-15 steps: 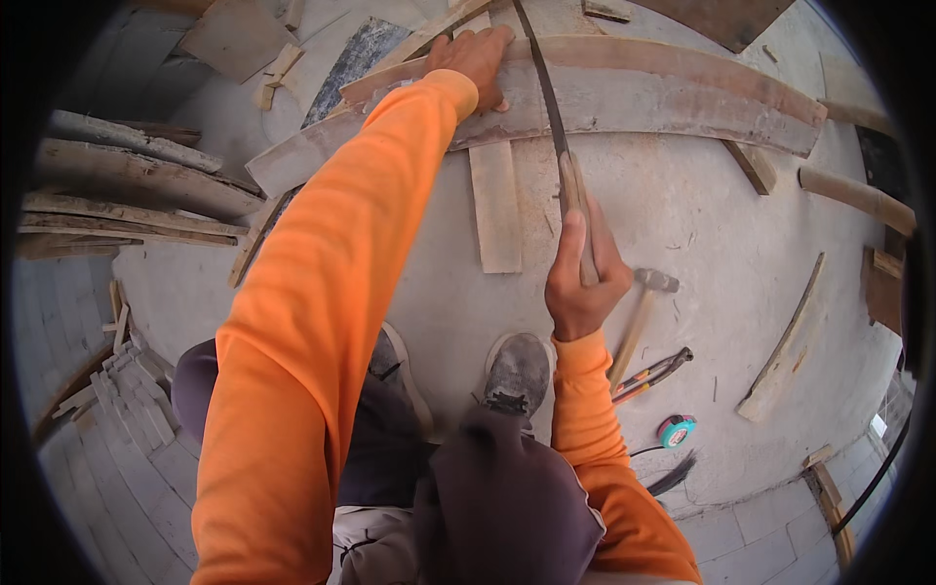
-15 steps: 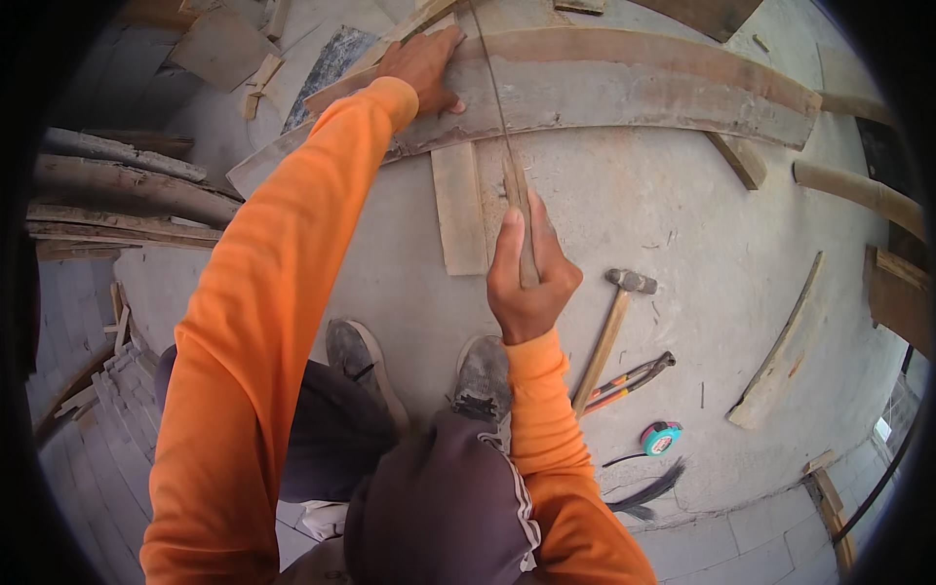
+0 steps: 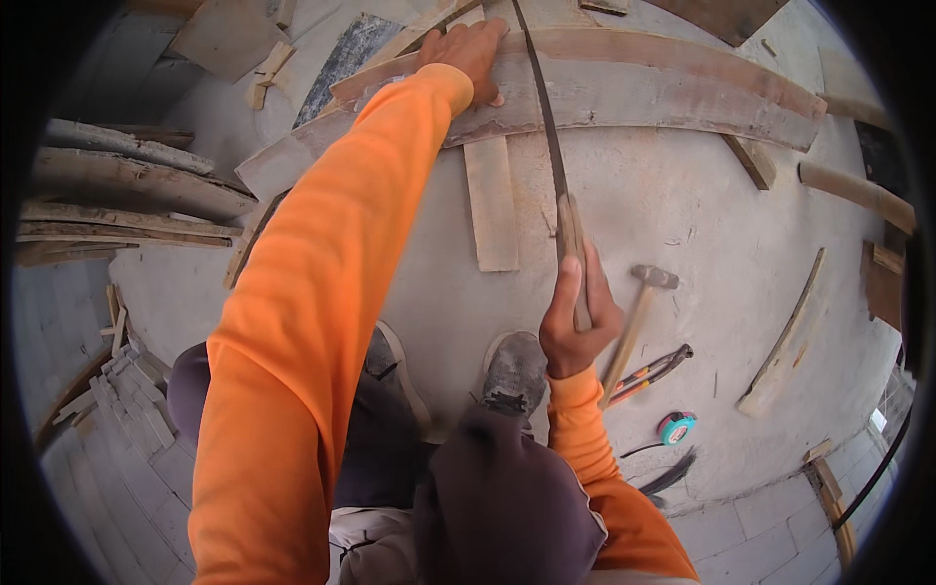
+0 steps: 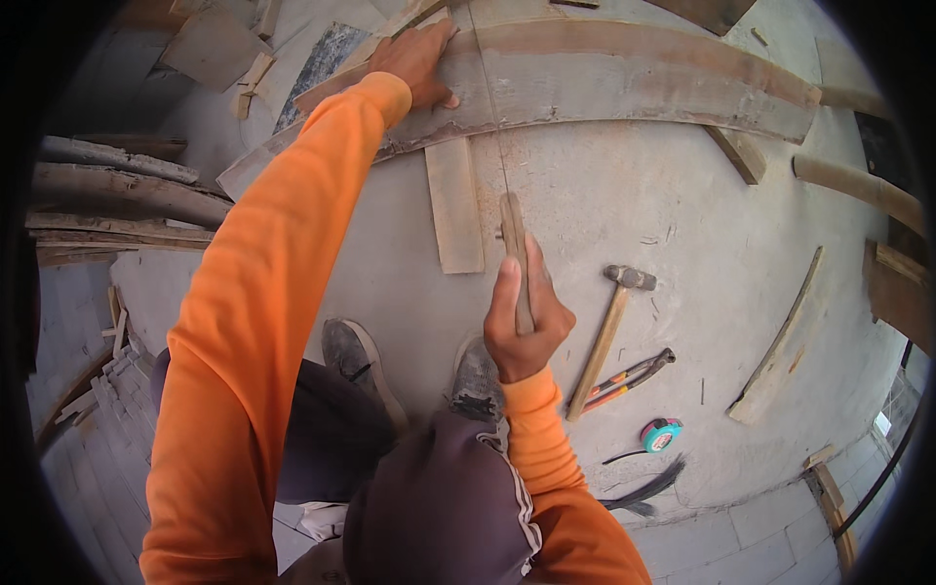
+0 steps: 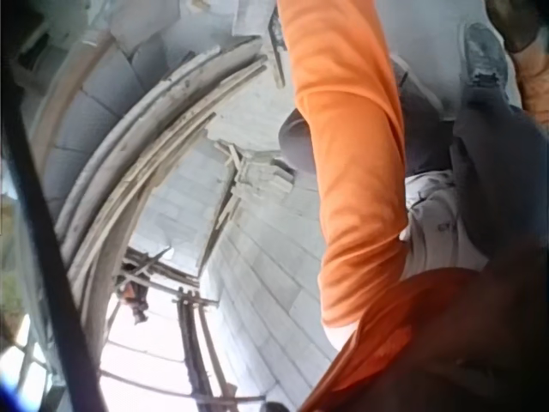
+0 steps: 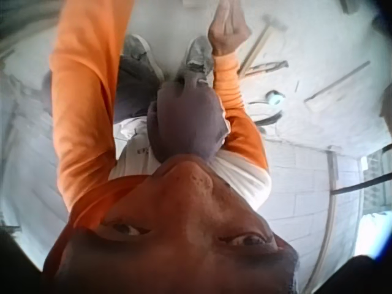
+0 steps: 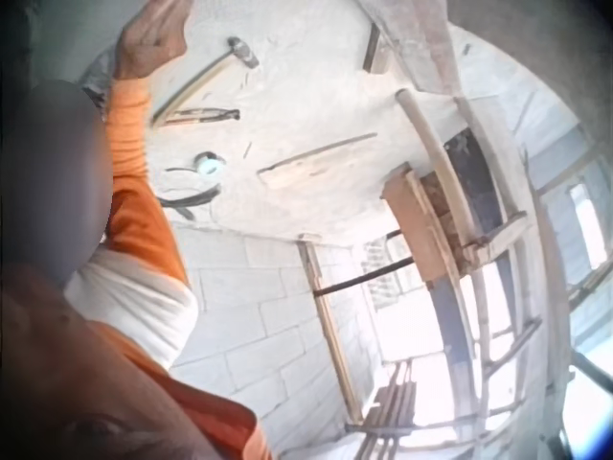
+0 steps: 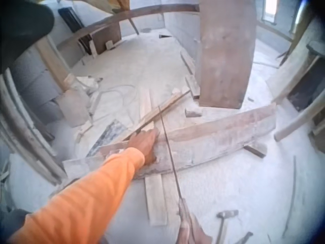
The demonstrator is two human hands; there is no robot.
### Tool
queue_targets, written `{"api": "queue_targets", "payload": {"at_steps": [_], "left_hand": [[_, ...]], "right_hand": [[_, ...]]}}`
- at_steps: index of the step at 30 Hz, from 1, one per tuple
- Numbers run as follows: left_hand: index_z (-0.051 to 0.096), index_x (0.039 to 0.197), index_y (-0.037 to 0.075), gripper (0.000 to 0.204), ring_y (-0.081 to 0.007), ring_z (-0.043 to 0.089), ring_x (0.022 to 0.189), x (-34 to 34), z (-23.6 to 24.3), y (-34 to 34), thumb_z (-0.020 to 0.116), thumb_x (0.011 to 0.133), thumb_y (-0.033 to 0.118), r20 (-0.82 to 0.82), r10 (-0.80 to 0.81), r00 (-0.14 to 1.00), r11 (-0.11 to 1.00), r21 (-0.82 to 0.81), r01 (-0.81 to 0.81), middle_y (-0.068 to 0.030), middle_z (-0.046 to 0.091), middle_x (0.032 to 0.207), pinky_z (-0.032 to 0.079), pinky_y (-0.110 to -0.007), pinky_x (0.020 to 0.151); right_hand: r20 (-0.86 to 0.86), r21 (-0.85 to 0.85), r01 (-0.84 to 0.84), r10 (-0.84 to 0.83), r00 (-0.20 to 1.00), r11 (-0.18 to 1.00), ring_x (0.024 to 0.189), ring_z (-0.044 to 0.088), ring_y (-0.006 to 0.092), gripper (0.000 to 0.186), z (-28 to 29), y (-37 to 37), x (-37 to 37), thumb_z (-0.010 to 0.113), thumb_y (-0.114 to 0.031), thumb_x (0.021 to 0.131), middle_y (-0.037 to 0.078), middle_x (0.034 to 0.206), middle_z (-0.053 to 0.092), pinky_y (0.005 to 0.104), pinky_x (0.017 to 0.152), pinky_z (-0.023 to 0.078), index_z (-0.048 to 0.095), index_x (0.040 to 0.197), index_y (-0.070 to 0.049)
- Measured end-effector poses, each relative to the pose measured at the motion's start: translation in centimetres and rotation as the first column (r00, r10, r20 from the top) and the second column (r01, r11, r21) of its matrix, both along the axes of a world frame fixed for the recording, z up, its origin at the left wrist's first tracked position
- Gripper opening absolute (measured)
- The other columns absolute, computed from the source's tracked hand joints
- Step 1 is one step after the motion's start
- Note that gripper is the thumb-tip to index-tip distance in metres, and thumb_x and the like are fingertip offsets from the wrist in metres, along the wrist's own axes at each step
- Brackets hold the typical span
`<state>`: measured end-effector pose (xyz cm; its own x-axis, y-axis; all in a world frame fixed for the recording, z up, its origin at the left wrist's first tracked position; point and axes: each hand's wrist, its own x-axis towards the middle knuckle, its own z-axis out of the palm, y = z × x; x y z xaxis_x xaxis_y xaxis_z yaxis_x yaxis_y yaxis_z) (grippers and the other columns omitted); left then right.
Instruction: The person saws a piece of wood, then positions a wooden board against a corner and hammers a nail into it to secure the piece.
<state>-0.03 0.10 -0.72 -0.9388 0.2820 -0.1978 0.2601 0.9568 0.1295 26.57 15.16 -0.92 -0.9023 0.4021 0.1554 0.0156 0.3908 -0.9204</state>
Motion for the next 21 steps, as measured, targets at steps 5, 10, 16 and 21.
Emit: {"api": "queue_targets", "payload": {"at_steps": [5, 10, 16, 21], "left_hand": [[0.053, 0.133, 0.015, 0.073, -0.0269, 0.053, 0.134, 0.2, 0.7, 0.3, 0.092, 0.072, 0.022, 0.047, 0.026, 0.999, 0.998, -0.055, -0.024, -0.0049, 0.063, 0.136, 0.035, -0.049, 0.113], [0.052, 0.137, 0.014, 0.078, -0.029, 0.056, 0.131, 0.2, 0.3, 1.3, 0.093, 0.072, 0.022, 0.023, 0.021, 1.0, 1.0, -0.024, -0.02, -0.005, 0.066, 0.133, 0.036, -0.05, 0.111], [0.052, 0.134, 0.015, 0.078, -0.0313, 0.057, 0.128, -0.6, -0.4, -0.4, 0.093, 0.069, 0.03, -0.037, -0.011, 0.999, 0.999, -0.046, 0.009, -0.0076, 0.067, 0.129, 0.041, -0.049, 0.105], [0.053, 0.13, 0.013, 0.074, -0.0329, 0.058, 0.126, 0.0, 0.5, 0.9, 0.092, 0.069, 0.027, -0.04, 0.001, 0.999, 0.999, -0.042, -0.003, -0.0105, 0.067, 0.126, 0.043, -0.05, 0.104]], "right_hand": [[0.102, 0.088, -0.062, 0.053, 0.993, 0.994, 0.088, 0.078, 0.0272, 0.037, 0.0, 1.6, 9.1, 0.057, -0.005, 0.097, 0.028, 0.108, 0.075, 0.0297, 0.079, 0.059, 0.063, 0.126, 0.017], [-0.029, -0.085, -0.012, 0.009, 1.0, 0.996, 0.073, 0.075, 0.0197, 0.032, 0.1, -0.2, -7.0, 0.066, -0.006, 0.096, 0.027, 0.095, 0.075, 0.0287, 0.064, 0.055, 0.068, 0.125, 0.008], [0.115, 0.079, -0.093, 0.083, 0.99, 0.993, 0.086, 0.078, 0.0275, 0.037, -0.1, 1.3, 7.9, 0.06, -0.005, 0.096, 0.029, 0.108, 0.074, 0.0288, 0.075, 0.059, 0.063, 0.126, 0.017], [-0.084, 0.103, -0.01, 0.018, 0.996, 0.995, 0.083, 0.078, 0.0259, 0.035, -1.4, 0.2, 1.4, 0.064, -0.006, 0.096, 0.027, 0.102, 0.075, 0.0287, 0.07, 0.058, 0.065, 0.125, 0.013]]}}
